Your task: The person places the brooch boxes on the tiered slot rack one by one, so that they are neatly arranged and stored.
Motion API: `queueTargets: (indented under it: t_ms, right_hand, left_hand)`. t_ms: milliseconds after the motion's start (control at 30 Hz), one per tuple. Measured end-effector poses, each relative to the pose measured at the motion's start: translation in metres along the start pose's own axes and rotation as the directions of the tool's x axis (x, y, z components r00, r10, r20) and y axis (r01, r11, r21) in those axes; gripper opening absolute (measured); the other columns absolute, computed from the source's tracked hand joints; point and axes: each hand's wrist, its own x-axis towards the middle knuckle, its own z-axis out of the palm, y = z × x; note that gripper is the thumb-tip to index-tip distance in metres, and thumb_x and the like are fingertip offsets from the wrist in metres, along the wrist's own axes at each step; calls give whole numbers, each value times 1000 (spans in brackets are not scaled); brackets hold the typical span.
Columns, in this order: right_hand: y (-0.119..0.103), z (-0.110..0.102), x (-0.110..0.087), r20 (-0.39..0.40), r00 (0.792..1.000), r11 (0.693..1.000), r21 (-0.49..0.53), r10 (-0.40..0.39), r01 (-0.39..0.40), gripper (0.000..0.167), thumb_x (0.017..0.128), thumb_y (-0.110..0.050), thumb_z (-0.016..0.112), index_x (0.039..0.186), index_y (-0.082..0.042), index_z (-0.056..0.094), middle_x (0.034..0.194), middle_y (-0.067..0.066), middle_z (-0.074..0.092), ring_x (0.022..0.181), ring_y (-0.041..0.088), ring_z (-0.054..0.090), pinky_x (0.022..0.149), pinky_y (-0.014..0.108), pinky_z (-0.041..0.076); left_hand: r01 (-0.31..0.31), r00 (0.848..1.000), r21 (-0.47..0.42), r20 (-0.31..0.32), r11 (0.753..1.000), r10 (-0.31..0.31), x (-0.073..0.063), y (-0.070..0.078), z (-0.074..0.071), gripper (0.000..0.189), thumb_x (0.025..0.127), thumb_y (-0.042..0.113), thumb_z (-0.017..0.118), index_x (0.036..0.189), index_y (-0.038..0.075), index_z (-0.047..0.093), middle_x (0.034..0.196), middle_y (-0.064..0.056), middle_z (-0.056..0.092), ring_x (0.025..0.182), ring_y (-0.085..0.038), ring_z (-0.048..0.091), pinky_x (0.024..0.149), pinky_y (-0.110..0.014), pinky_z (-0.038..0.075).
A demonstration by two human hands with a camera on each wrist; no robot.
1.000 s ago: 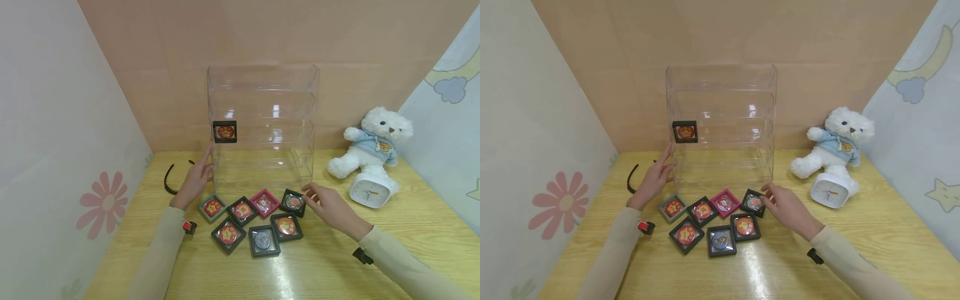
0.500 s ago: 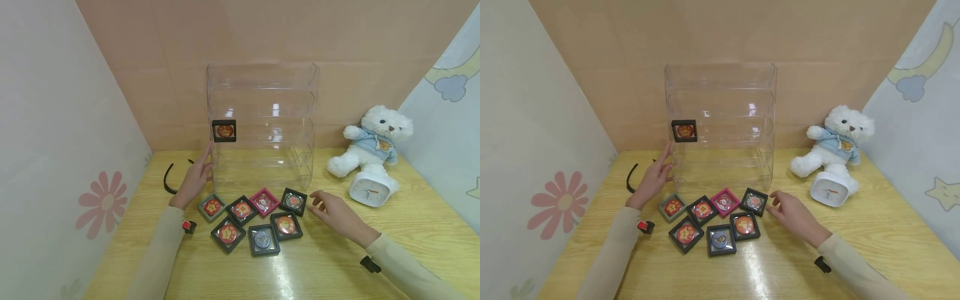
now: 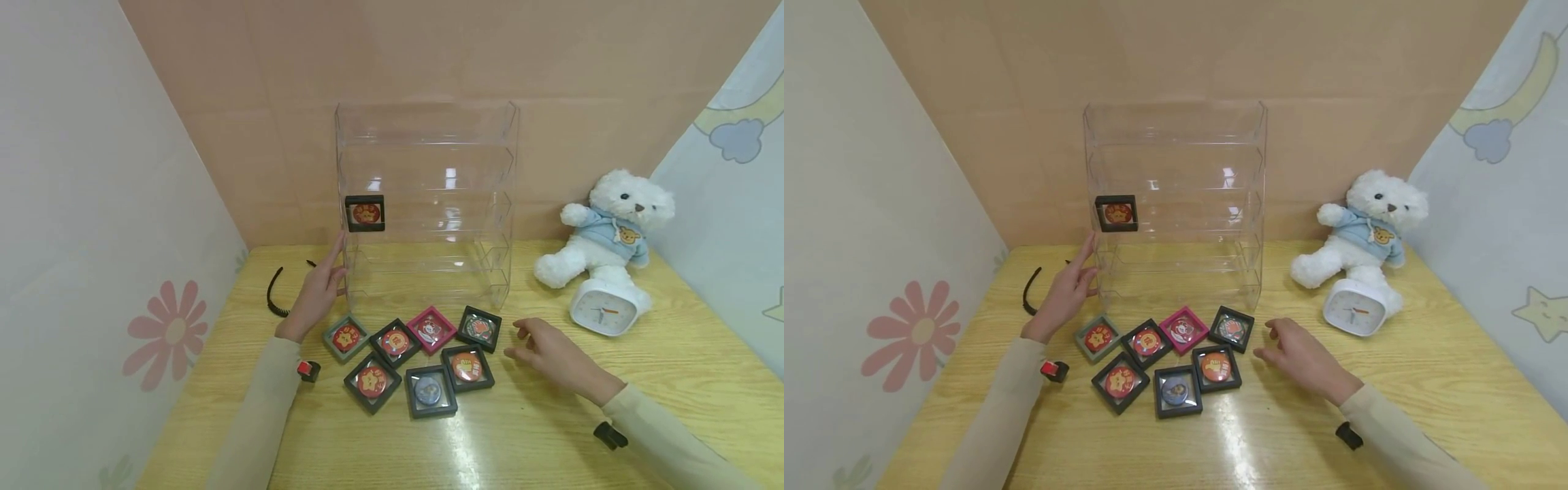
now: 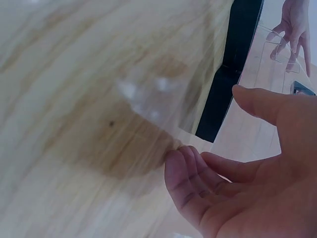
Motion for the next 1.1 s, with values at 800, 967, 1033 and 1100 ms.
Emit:
queueTargets:
  t_ms: [800, 967, 1033, 1100]
  right_hand:
    - [6, 8, 14, 25, 999, 999, -4, -45, 46, 69, 91, -38, 78, 131, 13, 55, 110, 14, 58, 100, 30, 59, 86, 51, 55]
    - [6, 9, 18, 39, 997, 998, 13, -63, 63, 70, 90, -41, 78, 130, 12, 57, 107, 10, 57, 97, 25, 57, 83, 46, 55]
    - [6, 9, 19, 43, 997, 998, 17, -65, 65, 69, 89, -41, 78, 130, 11, 57, 106, 10, 56, 95, 24, 56, 82, 44, 54]
    - [6, 9, 20, 42, 996, 997, 18, -73, 72, 69, 89, -40, 79, 130, 11, 57, 107, 10, 56, 95, 24, 56, 81, 44, 54]
  left_hand:
    - [22, 1000, 8, 17, 1000, -23, -1, 2, -1, 70, 109, 7, 41, 164, 37, 10, 166, -3, 18, 130, -42, 51, 80, -38, 62]
    - [17, 1000, 7, 16, 1000, -17, -2, 5, -1, 70, 109, 4, 40, 164, 35, 10, 166, -6, 18, 129, -44, 51, 80, -41, 62]
    - [21, 1000, 7, 14, 1000, -21, -1, 5, 0, 71, 108, 4, 40, 164, 36, 10, 166, -6, 19, 129, -43, 52, 81, -42, 62]
    - [22, 1000, 9, 15, 1000, -22, 0, 0, 0, 71, 108, 6, 40, 163, 40, 10, 166, -4, 19, 129, -42, 52, 80, -39, 62]
